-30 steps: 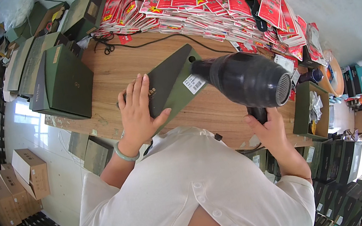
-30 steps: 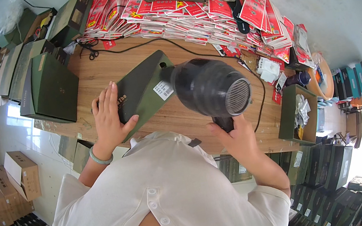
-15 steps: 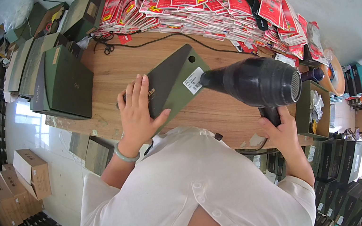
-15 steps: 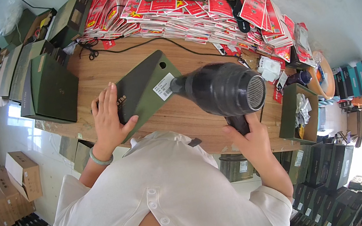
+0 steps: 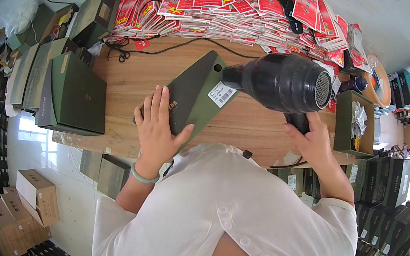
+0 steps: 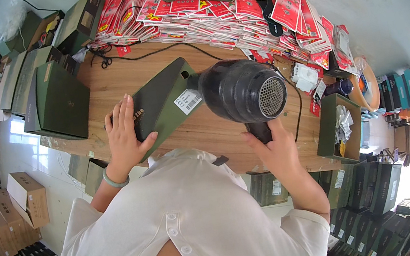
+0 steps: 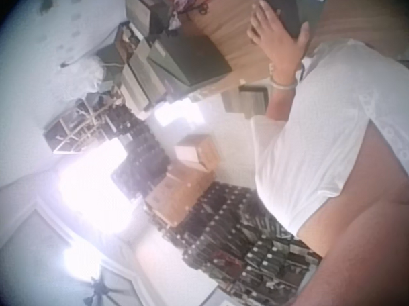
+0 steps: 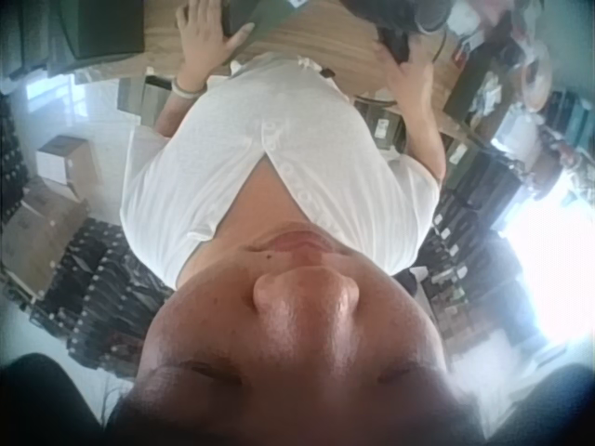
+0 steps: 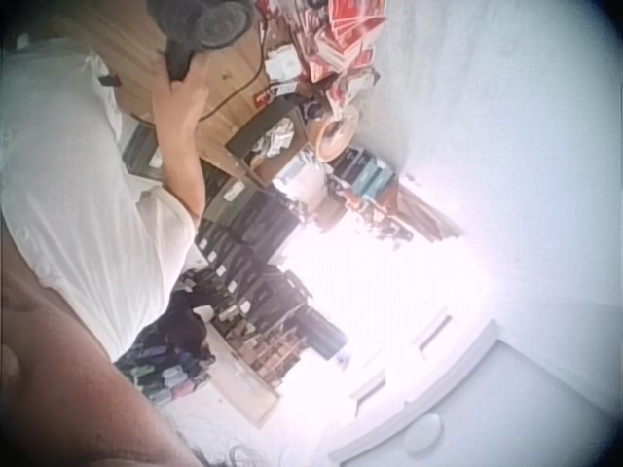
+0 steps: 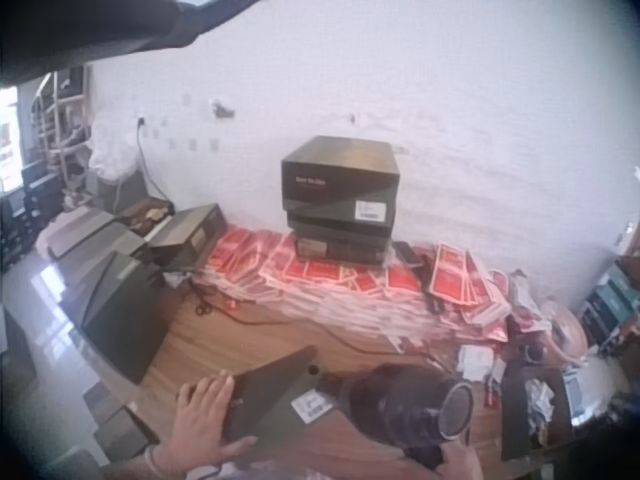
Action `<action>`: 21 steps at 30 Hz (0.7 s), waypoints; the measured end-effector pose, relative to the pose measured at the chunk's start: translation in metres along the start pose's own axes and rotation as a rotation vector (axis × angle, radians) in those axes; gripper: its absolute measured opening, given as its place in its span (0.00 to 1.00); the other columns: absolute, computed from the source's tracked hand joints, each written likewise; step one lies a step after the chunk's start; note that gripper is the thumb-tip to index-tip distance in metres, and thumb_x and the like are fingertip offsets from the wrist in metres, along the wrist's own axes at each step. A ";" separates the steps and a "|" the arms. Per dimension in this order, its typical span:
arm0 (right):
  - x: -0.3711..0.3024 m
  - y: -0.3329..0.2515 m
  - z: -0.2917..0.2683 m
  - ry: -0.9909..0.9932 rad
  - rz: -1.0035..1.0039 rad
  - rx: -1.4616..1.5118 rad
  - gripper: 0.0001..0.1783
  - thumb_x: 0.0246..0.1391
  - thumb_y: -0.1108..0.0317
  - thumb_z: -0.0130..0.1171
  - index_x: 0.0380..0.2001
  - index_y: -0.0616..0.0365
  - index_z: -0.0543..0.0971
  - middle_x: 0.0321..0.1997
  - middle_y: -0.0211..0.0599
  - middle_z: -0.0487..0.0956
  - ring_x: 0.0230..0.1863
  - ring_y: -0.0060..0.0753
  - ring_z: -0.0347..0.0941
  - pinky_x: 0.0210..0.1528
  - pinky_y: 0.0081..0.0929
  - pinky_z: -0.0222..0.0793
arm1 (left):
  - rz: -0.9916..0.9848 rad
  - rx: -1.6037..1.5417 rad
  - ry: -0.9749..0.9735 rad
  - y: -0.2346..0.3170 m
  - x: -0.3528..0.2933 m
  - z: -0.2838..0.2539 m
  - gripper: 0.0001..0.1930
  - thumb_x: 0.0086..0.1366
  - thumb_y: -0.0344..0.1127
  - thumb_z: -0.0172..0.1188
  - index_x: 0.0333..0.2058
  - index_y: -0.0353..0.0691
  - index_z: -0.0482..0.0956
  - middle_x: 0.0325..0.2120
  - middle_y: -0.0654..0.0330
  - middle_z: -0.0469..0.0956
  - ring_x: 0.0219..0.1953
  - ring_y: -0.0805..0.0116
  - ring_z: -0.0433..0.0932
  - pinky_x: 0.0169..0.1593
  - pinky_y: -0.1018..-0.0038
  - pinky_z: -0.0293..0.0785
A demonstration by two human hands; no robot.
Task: The person removes a pair of white sneakers from a green shoebox, wipes the soles with a white cloth, and then wipes both hands. The person places the shoes back into the box, closes the lid, and uses a hairdryer to heat a label on the box before pressing it down.
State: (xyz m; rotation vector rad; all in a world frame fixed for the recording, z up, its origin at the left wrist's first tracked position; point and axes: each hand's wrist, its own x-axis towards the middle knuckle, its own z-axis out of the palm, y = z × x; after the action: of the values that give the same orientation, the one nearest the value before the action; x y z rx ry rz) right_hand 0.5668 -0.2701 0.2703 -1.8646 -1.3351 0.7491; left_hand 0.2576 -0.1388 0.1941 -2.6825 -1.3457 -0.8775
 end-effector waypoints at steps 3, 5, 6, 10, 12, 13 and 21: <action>-0.002 0.000 0.001 -0.060 0.020 0.047 0.29 0.49 0.69 0.68 0.54 0.61 0.72 0.38 0.37 0.80 0.37 0.30 0.74 0.44 0.25 0.70 | 0.000 -0.003 0.011 0.000 -0.001 0.001 0.47 0.53 0.58 0.61 0.63 0.29 0.59 0.60 0.44 0.65 0.57 0.48 0.65 0.58 0.55 0.55; -0.006 0.002 0.003 -0.058 -0.117 -0.046 0.31 0.48 0.62 0.71 0.53 0.59 0.72 0.36 0.43 0.82 0.35 0.41 0.80 0.41 0.28 0.72 | 0.004 -0.009 0.013 -0.001 -0.001 0.001 0.47 0.53 0.58 0.61 0.63 0.29 0.59 0.60 0.44 0.65 0.57 0.48 0.65 0.58 0.55 0.55; -0.006 0.003 0.004 -0.047 -0.122 -0.080 0.30 0.48 0.62 0.71 0.53 0.59 0.72 0.36 0.43 0.82 0.35 0.41 0.80 0.41 0.28 0.72 | -0.002 -0.002 0.010 -0.001 -0.001 0.001 0.47 0.53 0.58 0.60 0.63 0.29 0.59 0.60 0.44 0.65 0.57 0.48 0.65 0.58 0.55 0.55; -0.010 -0.001 0.004 -0.069 -0.042 -0.020 0.30 0.48 0.62 0.71 0.52 0.60 0.72 0.36 0.43 0.82 0.35 0.40 0.80 0.41 0.29 0.73 | -0.003 0.004 0.004 -0.001 0.001 0.001 0.47 0.53 0.58 0.60 0.63 0.29 0.58 0.60 0.44 0.64 0.57 0.48 0.65 0.59 0.55 0.55; -0.013 0.002 0.004 -0.064 -0.018 0.013 0.27 0.49 0.66 0.70 0.51 0.61 0.73 0.35 0.40 0.81 0.34 0.33 0.78 0.40 0.27 0.73 | -0.002 0.001 0.005 -0.001 0.001 0.001 0.48 0.53 0.59 0.60 0.63 0.29 0.58 0.60 0.44 0.64 0.57 0.48 0.65 0.59 0.55 0.54; -0.016 0.011 0.005 -0.038 -0.036 -0.020 0.24 0.50 0.70 0.68 0.50 0.62 0.74 0.34 0.36 0.80 0.33 0.27 0.76 0.40 0.24 0.72 | -0.005 -0.001 0.005 -0.002 0.001 0.001 0.48 0.53 0.59 0.60 0.63 0.29 0.58 0.60 0.44 0.65 0.57 0.48 0.65 0.59 0.55 0.54; -0.030 0.023 -0.001 -0.026 -0.089 -0.014 0.21 0.50 0.74 0.67 0.49 0.64 0.75 0.32 0.31 0.79 0.29 0.19 0.73 0.34 0.21 0.71 | -0.001 0.019 -0.012 -0.005 0.002 0.002 0.48 0.57 0.61 0.56 0.65 0.28 0.55 0.60 0.44 0.64 0.58 0.47 0.65 0.59 0.55 0.55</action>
State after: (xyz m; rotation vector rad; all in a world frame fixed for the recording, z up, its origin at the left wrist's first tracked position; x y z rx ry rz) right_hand 0.5713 -0.3034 0.2537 -1.7991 -1.4338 0.7222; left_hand 0.2557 -0.1342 0.1925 -2.6772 -1.3510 -0.8463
